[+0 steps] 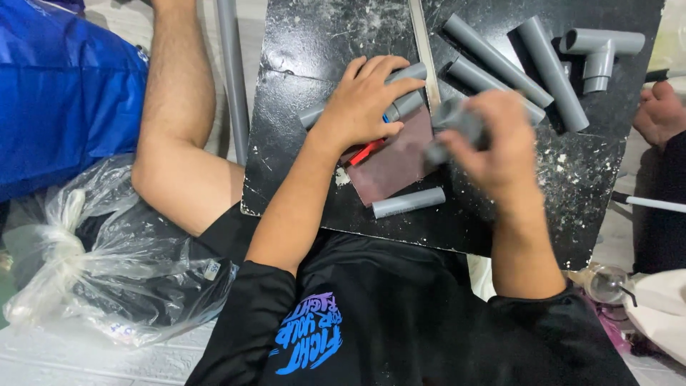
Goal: Sanding the ends of several PVC pipe sections using a piece of sandpaper fixed to a board on the floor.
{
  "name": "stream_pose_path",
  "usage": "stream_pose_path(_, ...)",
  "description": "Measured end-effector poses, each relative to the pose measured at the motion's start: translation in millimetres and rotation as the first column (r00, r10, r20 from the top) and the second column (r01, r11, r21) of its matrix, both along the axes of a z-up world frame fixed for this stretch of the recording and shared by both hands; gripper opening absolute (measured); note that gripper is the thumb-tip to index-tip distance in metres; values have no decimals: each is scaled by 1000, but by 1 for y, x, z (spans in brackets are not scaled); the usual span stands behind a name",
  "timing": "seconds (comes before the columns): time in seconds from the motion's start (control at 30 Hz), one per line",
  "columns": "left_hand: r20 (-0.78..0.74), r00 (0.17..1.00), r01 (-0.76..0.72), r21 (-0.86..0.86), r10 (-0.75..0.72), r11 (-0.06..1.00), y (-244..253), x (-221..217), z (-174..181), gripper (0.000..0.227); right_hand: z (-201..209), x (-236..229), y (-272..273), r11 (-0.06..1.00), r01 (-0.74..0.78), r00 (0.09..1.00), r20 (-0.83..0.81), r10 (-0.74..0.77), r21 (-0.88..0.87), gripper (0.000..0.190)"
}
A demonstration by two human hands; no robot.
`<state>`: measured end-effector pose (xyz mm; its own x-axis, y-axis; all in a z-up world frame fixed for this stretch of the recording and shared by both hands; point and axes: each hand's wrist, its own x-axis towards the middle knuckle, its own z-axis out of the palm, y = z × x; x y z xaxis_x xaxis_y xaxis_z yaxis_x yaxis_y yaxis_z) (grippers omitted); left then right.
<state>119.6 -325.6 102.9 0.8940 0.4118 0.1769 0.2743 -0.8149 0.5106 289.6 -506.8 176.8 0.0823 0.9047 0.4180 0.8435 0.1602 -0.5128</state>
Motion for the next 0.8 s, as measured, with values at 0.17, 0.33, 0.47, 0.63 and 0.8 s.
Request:
stream_pose_path(0.17, 4, 1000, -4, 6, 4, 1000, 0, -1, -1, 77, 11, -43, 12, 969, -173, 971, 132, 197, -176, 46)
stream_pose_path(0.33, -39, 999, -12, -48, 10, 999, -5, 0, -4, 81, 11, -41, 7, 901, -205, 950, 143, 277, -381, 56)
stream_pose_path(0.47, -34, 999, -18, 8, 18, 1000, -1, 1, 4, 81, 17, -42, 11, 933, -101, 941, 271, 202, -345, 60)
stream_pose_path(0.63, -66, 998, 1, -3, -2, 1000, 2, 3, 5, 83, 7, -41, 12, 919, -183, 947, 188, 260, -348, 60)
stream_pose_path(0.8, -214, 973, 58, -121, -83, 991, -2, -5, 21, 67, -10, -29, -3, 901, -130, 940, 239, 245, -413, 52)
